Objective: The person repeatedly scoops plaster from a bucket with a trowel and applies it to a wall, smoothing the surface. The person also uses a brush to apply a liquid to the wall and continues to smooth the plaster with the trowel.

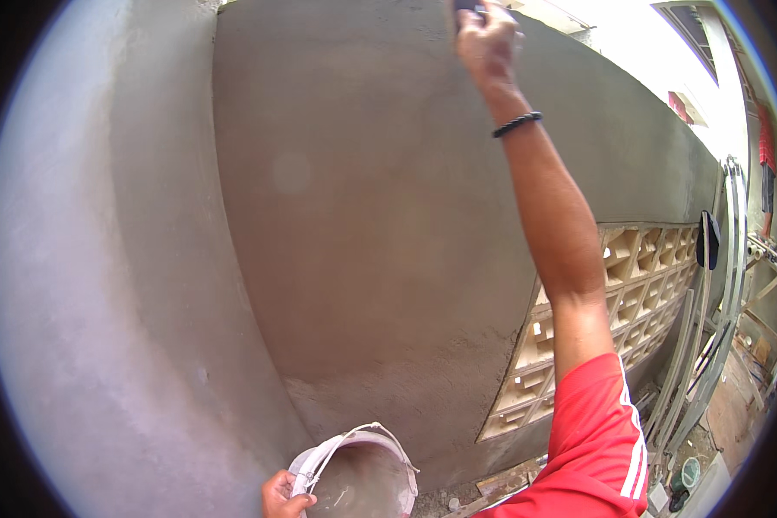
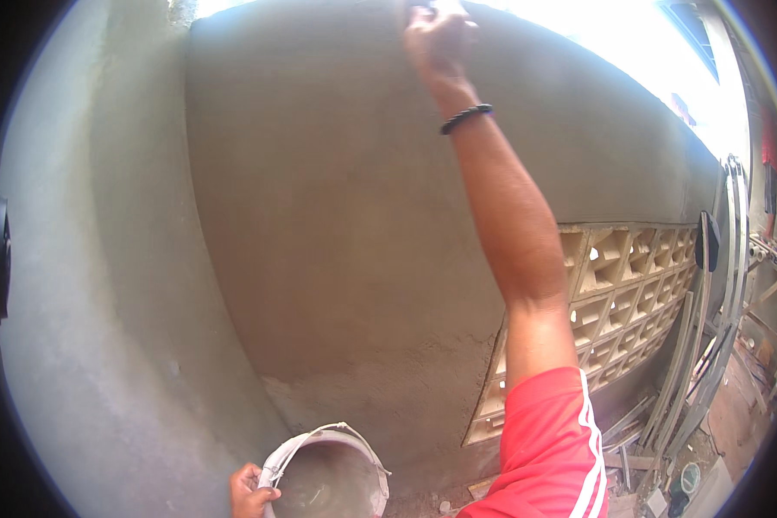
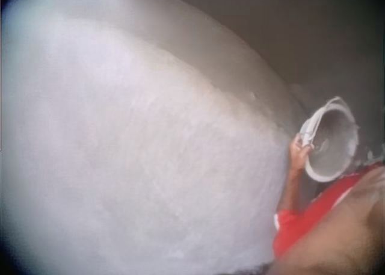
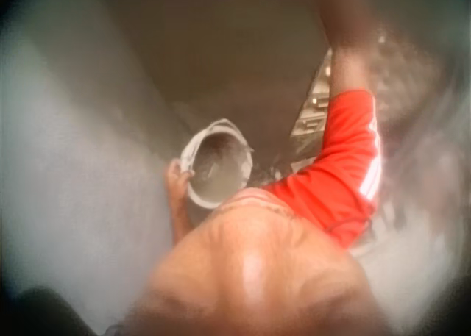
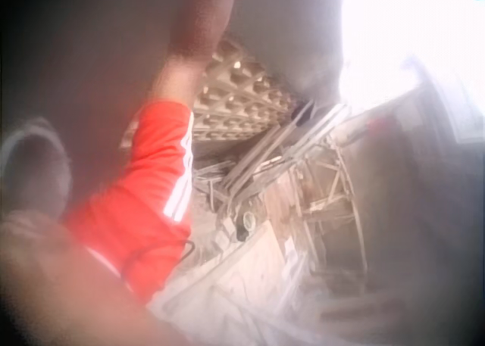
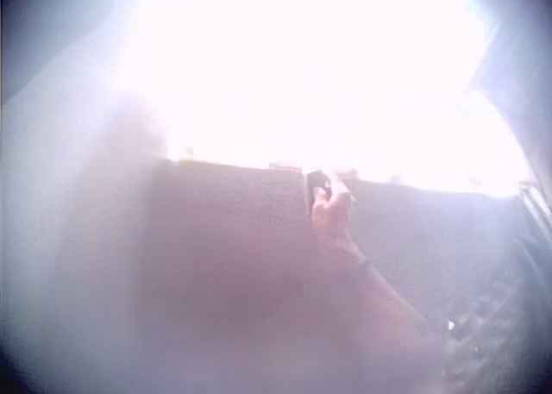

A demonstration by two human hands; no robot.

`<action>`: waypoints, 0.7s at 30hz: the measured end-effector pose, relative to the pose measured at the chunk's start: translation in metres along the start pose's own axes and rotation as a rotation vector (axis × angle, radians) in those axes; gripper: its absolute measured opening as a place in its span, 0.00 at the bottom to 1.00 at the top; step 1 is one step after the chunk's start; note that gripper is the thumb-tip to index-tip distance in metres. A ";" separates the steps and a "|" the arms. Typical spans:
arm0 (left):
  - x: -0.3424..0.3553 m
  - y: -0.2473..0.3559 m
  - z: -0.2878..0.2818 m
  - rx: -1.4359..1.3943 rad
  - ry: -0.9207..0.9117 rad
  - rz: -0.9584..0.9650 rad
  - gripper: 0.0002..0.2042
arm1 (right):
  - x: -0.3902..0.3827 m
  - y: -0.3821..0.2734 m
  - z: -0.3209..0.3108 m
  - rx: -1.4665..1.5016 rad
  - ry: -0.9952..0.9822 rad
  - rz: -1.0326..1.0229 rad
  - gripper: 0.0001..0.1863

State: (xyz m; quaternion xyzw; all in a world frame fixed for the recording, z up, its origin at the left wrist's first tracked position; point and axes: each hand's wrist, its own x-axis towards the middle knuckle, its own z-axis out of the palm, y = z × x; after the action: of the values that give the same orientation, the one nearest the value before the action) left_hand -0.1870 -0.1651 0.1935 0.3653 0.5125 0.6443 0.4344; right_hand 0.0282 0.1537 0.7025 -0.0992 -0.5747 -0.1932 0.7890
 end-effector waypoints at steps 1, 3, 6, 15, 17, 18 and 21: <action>0.006 0.000 0.003 -0.015 -0.021 0.004 0.18 | 0.035 0.047 -0.025 -0.133 0.147 -0.005 0.18; 0.008 -0.001 0.005 -0.047 -0.010 -0.005 0.19 | 0.061 0.079 -0.051 -0.338 0.269 0.073 0.17; 0.000 -0.005 0.001 -0.051 -0.005 0.008 0.20 | 0.058 0.061 -0.047 -0.485 0.211 0.190 0.16; -0.001 0.003 0.004 0.035 0.011 -0.028 0.20 | -0.020 -0.059 0.094 -0.300 0.001 -0.102 0.12; 0.002 0.003 0.007 0.039 0.021 -0.021 0.20 | -0.036 -0.079 0.120 -0.215 -0.062 -0.190 0.11; 0.005 0.003 0.008 0.049 0.012 -0.028 0.20 | -0.042 -0.085 0.126 -0.168 -0.092 -0.227 0.11; 0.008 0.002 0.005 0.064 -0.018 -0.032 0.21 | -0.052 -0.093 0.141 0.091 -0.190 -0.204 0.10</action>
State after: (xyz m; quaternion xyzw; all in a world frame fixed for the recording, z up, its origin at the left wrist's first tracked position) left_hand -0.1856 -0.1562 0.1967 0.3764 0.5351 0.6171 0.4373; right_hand -0.1473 0.1328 0.6923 -0.0222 -0.6620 -0.2358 0.7111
